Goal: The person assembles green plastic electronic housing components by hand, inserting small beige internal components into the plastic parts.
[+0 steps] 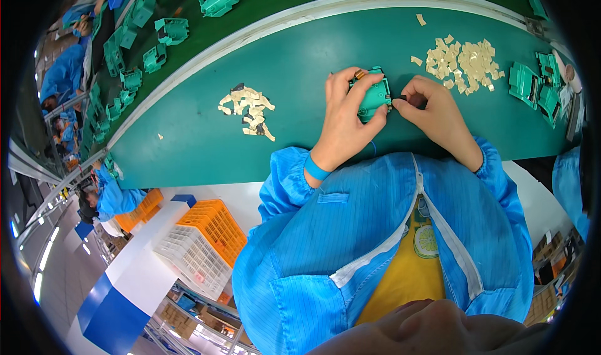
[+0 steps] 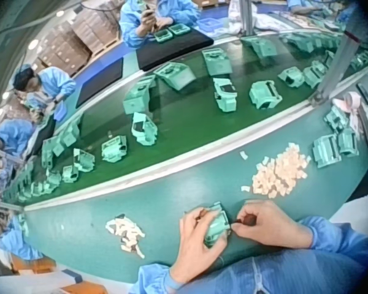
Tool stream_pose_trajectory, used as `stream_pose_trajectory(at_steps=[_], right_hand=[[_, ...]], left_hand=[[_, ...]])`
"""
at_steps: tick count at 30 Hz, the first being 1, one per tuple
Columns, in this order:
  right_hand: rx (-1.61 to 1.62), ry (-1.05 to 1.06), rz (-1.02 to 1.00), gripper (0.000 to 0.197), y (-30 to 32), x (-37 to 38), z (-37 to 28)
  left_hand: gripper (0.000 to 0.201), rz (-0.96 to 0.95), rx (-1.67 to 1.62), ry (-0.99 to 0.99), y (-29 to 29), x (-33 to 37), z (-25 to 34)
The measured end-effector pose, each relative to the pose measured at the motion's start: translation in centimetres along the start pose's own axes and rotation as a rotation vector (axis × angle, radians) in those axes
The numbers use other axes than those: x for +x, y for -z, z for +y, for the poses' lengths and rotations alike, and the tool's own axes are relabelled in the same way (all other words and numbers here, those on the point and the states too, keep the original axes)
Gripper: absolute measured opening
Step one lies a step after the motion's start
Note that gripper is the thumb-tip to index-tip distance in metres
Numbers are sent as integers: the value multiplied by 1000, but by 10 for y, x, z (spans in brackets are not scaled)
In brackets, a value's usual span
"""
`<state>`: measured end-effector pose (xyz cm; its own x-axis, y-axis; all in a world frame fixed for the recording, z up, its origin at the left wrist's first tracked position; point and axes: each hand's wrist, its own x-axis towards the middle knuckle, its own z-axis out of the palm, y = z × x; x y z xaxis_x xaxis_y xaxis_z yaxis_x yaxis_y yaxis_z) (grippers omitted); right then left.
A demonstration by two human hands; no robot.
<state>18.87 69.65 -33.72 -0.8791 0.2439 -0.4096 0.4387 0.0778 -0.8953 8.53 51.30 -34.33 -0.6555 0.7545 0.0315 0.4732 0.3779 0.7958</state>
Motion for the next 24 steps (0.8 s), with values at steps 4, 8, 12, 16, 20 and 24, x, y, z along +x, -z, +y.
stream_pose_trajectory(at_steps=[4, 8, 12, 16, 20, 24], right_hand=[[-224, 8, 130, 21, -2, -7, -8], [13, 27, 43, 18, 4, -3, -2], [107, -30, -9, 14, 6, 1, 11], [266, 2, -29, 13, 8, -2, 18], [475, -138, -208, 11, 20, -7, 2], [409, -148, -167, 10, 23, -17, -1]], left_hand=[[53, -11, 8, 4, 1, 0, 0], [56, -8, 10, 3, 2, 1, 1], [62, -41, 205, -88, 8, 5, 8], [65, -54, 79, -75, 3, 5, 11], [65, -69, -233, -46, 0, 5, 5], [67, -118, -123, -91, 4, 5, 15]])
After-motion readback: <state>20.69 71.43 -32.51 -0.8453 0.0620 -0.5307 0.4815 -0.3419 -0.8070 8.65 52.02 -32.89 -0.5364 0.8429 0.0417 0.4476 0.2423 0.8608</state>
